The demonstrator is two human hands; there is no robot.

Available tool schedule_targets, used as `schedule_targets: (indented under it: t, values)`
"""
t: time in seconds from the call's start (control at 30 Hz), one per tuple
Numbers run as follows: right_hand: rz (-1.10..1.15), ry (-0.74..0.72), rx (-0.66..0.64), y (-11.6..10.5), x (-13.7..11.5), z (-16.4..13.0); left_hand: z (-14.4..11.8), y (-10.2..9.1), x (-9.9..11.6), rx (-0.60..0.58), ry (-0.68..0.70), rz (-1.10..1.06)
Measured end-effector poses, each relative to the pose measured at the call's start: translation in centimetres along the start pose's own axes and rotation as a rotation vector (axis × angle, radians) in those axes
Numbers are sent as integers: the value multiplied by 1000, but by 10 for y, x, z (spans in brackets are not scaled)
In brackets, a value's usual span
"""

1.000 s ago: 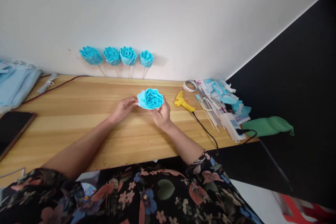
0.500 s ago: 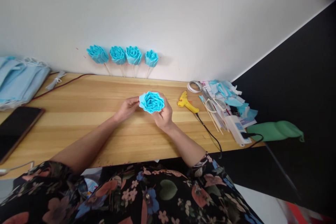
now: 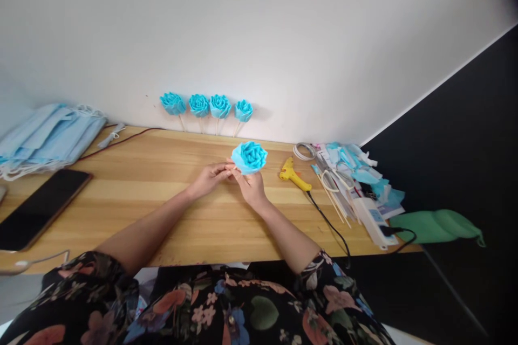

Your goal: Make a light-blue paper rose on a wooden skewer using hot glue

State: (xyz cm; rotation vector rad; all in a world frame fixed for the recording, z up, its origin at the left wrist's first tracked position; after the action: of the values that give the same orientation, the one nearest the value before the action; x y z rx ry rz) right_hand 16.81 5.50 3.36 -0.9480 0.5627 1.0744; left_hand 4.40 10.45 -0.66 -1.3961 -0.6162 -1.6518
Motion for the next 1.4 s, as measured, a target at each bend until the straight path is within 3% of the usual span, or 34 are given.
schedule_targets:
  t: [0.23, 0.37, 0.53, 0.6, 0.67, 0.77, 0.83, 1.0, 1.13, 1.3, 1.4]
  values:
    - [79, 146, 192, -27, 10, 2, 6, -13, -12, 82, -50, 59]
    - [38, 180, 142, -21, 15, 8, 10, -26, -20, 164, -100, 105]
    - [-88, 19, -127, 22, -21, 44, 10, -30, -22, 203, -151, 151]
    - [-119, -11, -179, 42, -34, 64, 10, -32, -24, 217, -175, 167]
    - [-107, 35, -178, 59, -36, 84, 11, -33, -26, 232, -194, 185]
    - [-28, 231, -196, 83, -18, 103, 13, -35, -28, 239, -211, 207]
    - [3, 273, -226, 92, -10, 108, 14, -33, -29, 232, -219, 216]
    - [127, 216, -95, 67, -2, 105, 14, -27, -22, 198, -196, 200]
    - [137, 307, -75, 44, 11, 94, 12, -24, -14, 172, -165, 181]
    - [151, 264, 12, 12, 12, 87, 13, -25, -14, 164, -149, 172]
    - [191, 324, 37, 2, 20, 82, 13, -27, -16, 191, -152, 174]
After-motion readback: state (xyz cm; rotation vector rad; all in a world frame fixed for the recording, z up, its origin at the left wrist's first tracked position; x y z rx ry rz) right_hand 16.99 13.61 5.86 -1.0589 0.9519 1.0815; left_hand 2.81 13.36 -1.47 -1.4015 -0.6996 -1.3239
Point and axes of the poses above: each hand's wrist, its own z-axis towards the middle knuckle, its own y-axis out of the palm, x = y × z, the point moved 9 cm from there along z, towards the middle knuckle, and after that the axes turned 2 degrees about -z, right-handed, at the moved point
